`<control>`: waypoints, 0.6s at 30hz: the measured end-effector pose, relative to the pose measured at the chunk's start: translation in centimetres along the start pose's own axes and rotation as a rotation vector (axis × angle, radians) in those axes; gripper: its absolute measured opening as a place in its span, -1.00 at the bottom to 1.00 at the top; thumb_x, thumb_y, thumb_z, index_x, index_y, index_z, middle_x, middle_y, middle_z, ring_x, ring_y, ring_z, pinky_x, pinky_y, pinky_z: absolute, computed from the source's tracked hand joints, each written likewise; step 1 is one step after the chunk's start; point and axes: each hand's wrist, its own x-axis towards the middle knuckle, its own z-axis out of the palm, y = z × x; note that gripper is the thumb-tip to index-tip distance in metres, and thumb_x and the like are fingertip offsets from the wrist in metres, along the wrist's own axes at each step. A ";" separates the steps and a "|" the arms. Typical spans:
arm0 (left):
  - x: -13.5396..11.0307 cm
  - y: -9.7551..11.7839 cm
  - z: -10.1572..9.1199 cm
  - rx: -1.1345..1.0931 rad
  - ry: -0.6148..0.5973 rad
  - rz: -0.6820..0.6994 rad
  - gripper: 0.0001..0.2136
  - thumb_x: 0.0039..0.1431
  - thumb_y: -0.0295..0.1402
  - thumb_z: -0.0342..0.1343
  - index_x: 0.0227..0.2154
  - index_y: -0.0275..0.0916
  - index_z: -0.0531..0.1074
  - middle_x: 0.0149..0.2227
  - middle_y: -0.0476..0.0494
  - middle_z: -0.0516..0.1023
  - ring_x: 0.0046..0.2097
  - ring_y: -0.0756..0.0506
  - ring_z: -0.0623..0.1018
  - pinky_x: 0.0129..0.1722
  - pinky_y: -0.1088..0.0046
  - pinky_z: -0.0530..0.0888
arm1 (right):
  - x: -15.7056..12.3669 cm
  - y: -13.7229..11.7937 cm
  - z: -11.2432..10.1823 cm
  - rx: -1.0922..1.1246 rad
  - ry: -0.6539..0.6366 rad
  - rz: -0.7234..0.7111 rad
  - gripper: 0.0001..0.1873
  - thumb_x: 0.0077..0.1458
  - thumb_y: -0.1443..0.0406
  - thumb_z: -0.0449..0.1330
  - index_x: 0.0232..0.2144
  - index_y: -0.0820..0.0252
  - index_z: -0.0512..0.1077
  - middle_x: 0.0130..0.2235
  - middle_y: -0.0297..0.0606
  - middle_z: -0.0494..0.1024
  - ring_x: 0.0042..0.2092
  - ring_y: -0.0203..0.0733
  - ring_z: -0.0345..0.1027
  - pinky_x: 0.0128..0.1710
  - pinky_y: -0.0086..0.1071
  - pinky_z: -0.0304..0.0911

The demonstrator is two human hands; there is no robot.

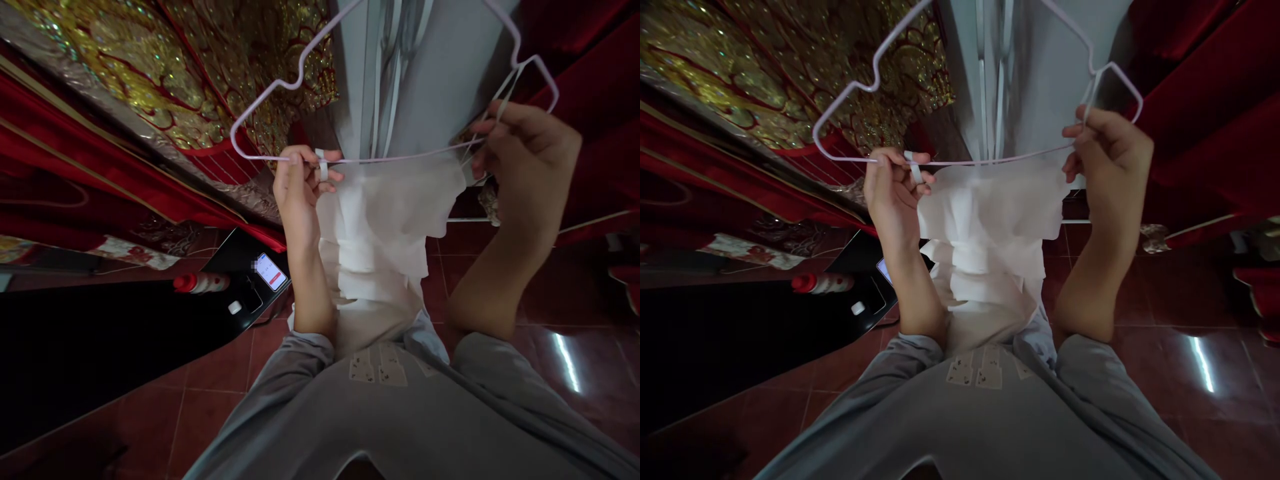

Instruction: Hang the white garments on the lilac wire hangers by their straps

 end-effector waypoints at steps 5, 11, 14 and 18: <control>0.0 -0.4 -0.1 0.047 -0.058 0.085 -0.70 0.55 -0.17 0.05 -0.35 -0.13 0.42 -0.25 -0.15 0.68 -0.39 -0.13 0.60 -0.44 0.39 0.46 | 0.3 -1.3 0.9 0.070 0.055 0.133 -0.73 0.01 0.51 0.11 -0.27 0.25 0.55 -0.41 -0.31 0.48 -0.62 -0.45 0.16 -0.67 -0.47 -0.08; 0.0 -0.4 0.0 0.011 -0.131 0.169 -0.70 0.59 -0.37 -0.10 -0.34 -0.20 0.38 -0.28 -0.18 0.69 -0.45 -0.08 0.56 -0.51 0.46 0.40 | 0.7 -2.5 0.9 0.080 0.064 0.240 -0.79 0.02 0.52 0.10 -0.40 0.28 0.53 -0.52 -0.36 0.38 -0.66 -0.44 0.15 -0.73 -0.47 -0.13; 0.0 -0.3 0.1 0.015 -0.116 0.160 -0.70 0.59 -0.36 -0.08 -0.34 -0.20 0.38 -0.28 -0.18 0.68 -0.45 -0.08 0.55 -0.50 0.46 0.40 | 0.6 -3.7 0.8 0.133 0.012 0.220 -0.77 0.06 0.52 0.11 -0.43 0.30 0.56 -0.50 -0.33 0.43 -0.65 -0.48 0.17 -0.74 -0.51 -0.13; 0.4 -0.3 -0.1 0.060 -0.081 0.140 -0.64 0.60 -0.38 -0.15 -0.36 -0.15 0.40 -0.28 -0.13 0.68 -0.45 -0.08 0.54 -0.50 0.44 0.42 | 2.3 -4.2 1.2 0.152 -0.024 0.103 -0.63 0.06 0.55 0.09 -0.20 0.30 0.64 -0.26 -0.28 0.64 -0.56 -0.51 0.34 -0.67 -0.59 0.12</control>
